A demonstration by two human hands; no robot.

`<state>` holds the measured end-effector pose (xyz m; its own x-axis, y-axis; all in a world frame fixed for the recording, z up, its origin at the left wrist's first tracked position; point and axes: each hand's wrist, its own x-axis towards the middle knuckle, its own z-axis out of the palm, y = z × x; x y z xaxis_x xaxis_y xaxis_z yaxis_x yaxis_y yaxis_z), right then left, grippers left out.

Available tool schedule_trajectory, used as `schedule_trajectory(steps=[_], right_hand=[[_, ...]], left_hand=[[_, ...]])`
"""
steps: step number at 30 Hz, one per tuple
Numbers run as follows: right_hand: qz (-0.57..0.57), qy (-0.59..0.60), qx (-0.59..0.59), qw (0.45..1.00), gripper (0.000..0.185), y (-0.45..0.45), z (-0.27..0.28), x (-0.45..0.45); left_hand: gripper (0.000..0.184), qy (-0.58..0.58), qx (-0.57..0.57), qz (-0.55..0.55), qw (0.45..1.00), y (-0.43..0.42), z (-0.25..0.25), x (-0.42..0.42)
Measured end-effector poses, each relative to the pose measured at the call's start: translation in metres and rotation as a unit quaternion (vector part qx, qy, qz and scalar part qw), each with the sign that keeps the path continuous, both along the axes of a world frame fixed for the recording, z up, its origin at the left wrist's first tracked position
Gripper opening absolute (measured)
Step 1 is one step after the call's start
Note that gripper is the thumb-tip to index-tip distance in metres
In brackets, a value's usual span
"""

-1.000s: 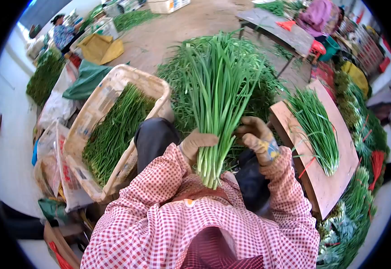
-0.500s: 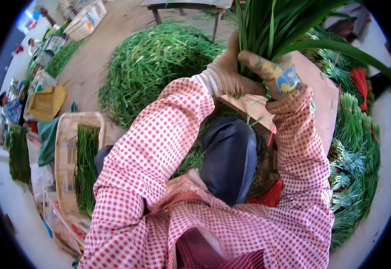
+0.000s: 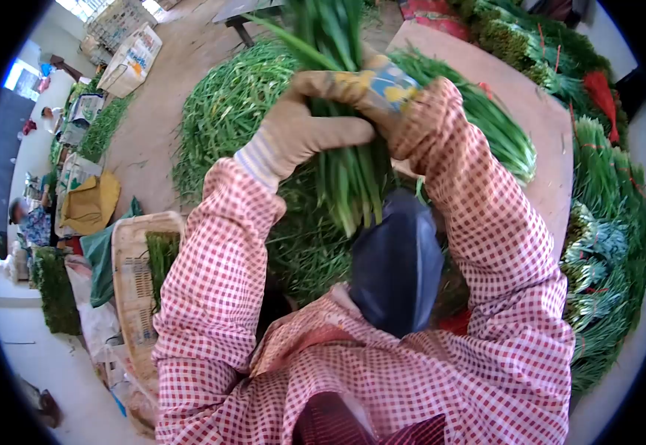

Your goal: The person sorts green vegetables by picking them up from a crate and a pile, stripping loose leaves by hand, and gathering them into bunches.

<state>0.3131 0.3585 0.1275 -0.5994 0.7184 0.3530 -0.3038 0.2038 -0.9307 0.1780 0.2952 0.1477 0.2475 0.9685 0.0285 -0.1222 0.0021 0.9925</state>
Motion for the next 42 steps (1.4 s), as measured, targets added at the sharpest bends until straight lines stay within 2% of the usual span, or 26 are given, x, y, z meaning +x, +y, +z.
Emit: schedule_trajectory(steps=[2,4,6,7,9,11,12,13,14,15,17,18,19,20,21,23,26,29,31,33,34,35,37,38,41,42], right_hand=[[0.037,0.001,-0.039,0.999,0.069,-0.024,0.009,-0.035],[0.006,-0.083,-0.021,0.996,0.073,-0.057,0.011,-0.064],[-0.097,-0.237,0.073,0.964,0.079,-0.092,0.005,-0.085],[-0.025,-0.316,0.125,0.940,0.073,-0.103,0.014,-0.082],[-0.083,-0.375,0.291,0.877,0.069,-0.127,0.000,-0.090],[-0.025,-0.463,0.336,0.820,0.067,-0.138,-0.007,-0.104],[0.062,-0.490,0.273,0.826,0.064,-0.139,-0.001,-0.105],[0.063,-0.492,0.275,0.824,0.064,-0.139,-0.007,-0.104],[0.050,-0.418,0.248,0.873,0.061,-0.138,-0.020,-0.100],[0.056,-0.384,0.280,0.878,0.056,-0.121,-0.022,-0.091],[0.064,-0.314,0.345,0.882,0.051,-0.087,-0.028,-0.073],[0.062,-0.269,0.129,0.952,0.050,-0.086,-0.024,-0.055],[0.026,-0.172,-0.087,0.981,0.048,-0.085,-0.020,-0.037],[0.074,-0.188,-0.129,0.971,0.049,-0.101,0.022,-0.004],[0.064,-0.172,-0.139,0.973,0.053,-0.107,0.021,0.010],[0.119,-0.153,-0.152,0.969,0.060,-0.120,-0.005,0.016],[0.096,-0.006,-0.231,0.968,0.074,-0.148,-0.034,0.004],[0.103,0.069,-0.240,0.963,0.076,-0.175,-0.036,-0.016],[0.114,0.103,-0.248,0.956,0.068,-0.184,-0.037,-0.015],[0.108,-0.048,-0.098,0.988,0.059,-0.188,-0.031,-0.002],[0.122,-0.039,-0.120,0.984,0.046,-0.191,-0.032,-0.002],[0.126,-0.041,-0.121,0.984,0.046,-0.192,-0.031,-0.003],[0.136,-0.183,-0.027,0.973,0.036,-0.198,-0.022,-0.005],[0.067,-0.221,0.031,0.972,0.029,-0.206,-0.016,-0.010],[0.046,-0.208,0.115,0.970,0.026,-0.201,-0.034,-0.018],[0.046,-0.129,0.116,0.984,0.025,-0.202,-0.036,-0.018]], left_hand=[[0.059,-0.071,-0.032,0.066,0.995,-0.034,-0.005,-0.026],[0.060,-0.153,-0.051,0.129,0.978,-0.079,-0.015,-0.035],[0.069,-0.248,-0.099,0.256,0.929,-0.123,-0.025,-0.027],[0.073,-0.242,-0.068,0.271,0.929,-0.140,-0.044,-0.030],[0.079,-0.319,-0.042,0.250,0.913,-0.166,-0.081,-0.039],[0.079,-0.343,-0.078,0.286,0.891,-0.184,-0.101,-0.047],[0.079,-0.347,-0.076,0.286,0.890,-0.188,-0.104,-0.047],[0.078,-0.355,-0.064,0.281,0.889,-0.192,-0.106,-0.047],[0.077,-0.364,-0.051,0.279,0.887,-0.195,-0.101,-0.043],[0.075,-0.370,-0.067,0.283,0.882,-0.199,-0.088,-0.040],[0.074,-0.405,0.073,0.211,0.886,-0.182,-0.096,-0.058],[0.076,-0.413,0.086,0.225,0.878,-0.180,-0.087,-0.059],[0.077,-0.418,0.097,0.239,0.871,-0.179,-0.077,-0.058],[0.077,-0.424,0.122,0.236,0.866,-0.178,-0.073,-0.060],[0.077,-0.431,0.148,0.226,0.861,-0.177,-0.070,-0.063],[0.080,-0.442,0.164,0.256,0.844,-0.176,-0.062,-0.062],[0.081,-0.459,0.186,0.264,0.828,-0.177,-0.061,-0.066],[0.082,-0.438,0.200,0.270,0.834,-0.183,-0.060,-0.071],[0.081,-0.444,0.216,0.262,0.830,-0.189,-0.067,-0.082],[0.079,-0.471,0.233,0.261,0.810,-0.193,-0.063,-0.085],[0.078,-0.475,0.224,0.282,0.803,-0.198,-0.062,-0.086],[0.077,-0.480,0.214,0.303,0.795,-0.203,-0.062,-0.085],[0.077,-0.491,0.213,0.309,0.786,-0.205,-0.063,-0.087],[0.076,-0.494,0.211,0.305,0.787,-0.207,-0.065,-0.089],[0.074,-0.494,0.218,0.299,0.787,-0.211,-0.073,-0.104],[0.067,-0.465,0.232,0.292,0.803,-0.214,-0.072,-0.112]])
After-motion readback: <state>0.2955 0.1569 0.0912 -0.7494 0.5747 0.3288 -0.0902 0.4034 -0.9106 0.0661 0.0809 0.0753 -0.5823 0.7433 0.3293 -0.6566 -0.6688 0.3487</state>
